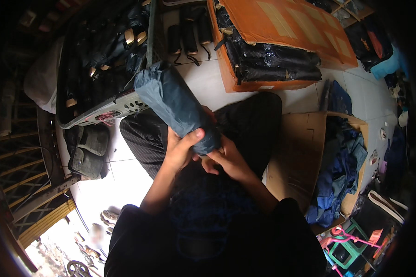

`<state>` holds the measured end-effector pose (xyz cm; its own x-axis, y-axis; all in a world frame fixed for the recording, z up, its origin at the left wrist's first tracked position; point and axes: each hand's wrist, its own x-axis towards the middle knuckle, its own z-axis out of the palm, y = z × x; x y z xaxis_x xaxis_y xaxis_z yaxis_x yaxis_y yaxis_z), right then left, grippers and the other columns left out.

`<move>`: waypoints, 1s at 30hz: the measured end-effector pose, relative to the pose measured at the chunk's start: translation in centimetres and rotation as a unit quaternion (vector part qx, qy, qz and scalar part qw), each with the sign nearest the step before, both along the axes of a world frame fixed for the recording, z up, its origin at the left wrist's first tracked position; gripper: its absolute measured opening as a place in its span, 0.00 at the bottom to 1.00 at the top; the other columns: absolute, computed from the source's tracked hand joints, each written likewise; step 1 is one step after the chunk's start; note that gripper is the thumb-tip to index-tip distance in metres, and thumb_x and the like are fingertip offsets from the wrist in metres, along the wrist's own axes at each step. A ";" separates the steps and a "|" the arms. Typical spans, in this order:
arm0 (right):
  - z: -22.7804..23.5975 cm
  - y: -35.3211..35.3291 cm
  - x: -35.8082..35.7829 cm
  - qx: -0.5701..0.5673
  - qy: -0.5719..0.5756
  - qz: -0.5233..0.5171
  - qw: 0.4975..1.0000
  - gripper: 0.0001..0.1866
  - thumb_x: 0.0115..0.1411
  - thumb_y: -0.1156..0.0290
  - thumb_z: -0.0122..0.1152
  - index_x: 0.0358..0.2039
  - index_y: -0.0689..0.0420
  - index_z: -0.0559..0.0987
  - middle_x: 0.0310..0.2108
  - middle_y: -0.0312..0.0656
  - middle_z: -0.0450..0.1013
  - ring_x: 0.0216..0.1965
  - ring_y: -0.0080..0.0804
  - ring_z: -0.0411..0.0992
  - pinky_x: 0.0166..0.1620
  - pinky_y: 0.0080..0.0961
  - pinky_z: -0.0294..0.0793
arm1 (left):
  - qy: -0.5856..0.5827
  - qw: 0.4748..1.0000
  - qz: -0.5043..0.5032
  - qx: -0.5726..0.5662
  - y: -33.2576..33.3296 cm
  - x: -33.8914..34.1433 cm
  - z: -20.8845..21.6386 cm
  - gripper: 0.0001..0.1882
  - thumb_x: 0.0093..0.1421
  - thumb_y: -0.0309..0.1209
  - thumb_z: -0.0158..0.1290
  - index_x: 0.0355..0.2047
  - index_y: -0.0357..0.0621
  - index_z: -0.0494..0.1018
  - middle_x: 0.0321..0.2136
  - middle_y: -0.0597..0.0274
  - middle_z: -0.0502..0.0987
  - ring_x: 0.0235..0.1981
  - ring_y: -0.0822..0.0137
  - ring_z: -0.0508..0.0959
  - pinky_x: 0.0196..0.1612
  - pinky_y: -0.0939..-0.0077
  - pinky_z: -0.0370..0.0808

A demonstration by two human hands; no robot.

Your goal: The person sits on the floor and repeatedly wraps dark fabric items into plastic bags. They fold the fabric, insert it into the bag, and tie the bag closed before placing it in a nearby container.

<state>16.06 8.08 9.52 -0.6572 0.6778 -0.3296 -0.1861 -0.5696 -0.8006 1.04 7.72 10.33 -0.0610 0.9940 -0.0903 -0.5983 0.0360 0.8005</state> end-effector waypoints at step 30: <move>-0.8 -1.5 -1.4 0.047 0.012 -0.020 0.999 0.23 0.66 0.69 0.48 0.57 0.58 0.53 0.24 0.37 0.65 0.19 0.19 0.61 0.22 0.17 0.61 | -0.059 0.997 0.042 -0.020 0.7 -0.1 -0.3 0.17 0.53 0.30 0.58 0.39 0.32 0.69 0.32 0.52 0.75 0.34 0.61 0.78 0.37 0.70 0.76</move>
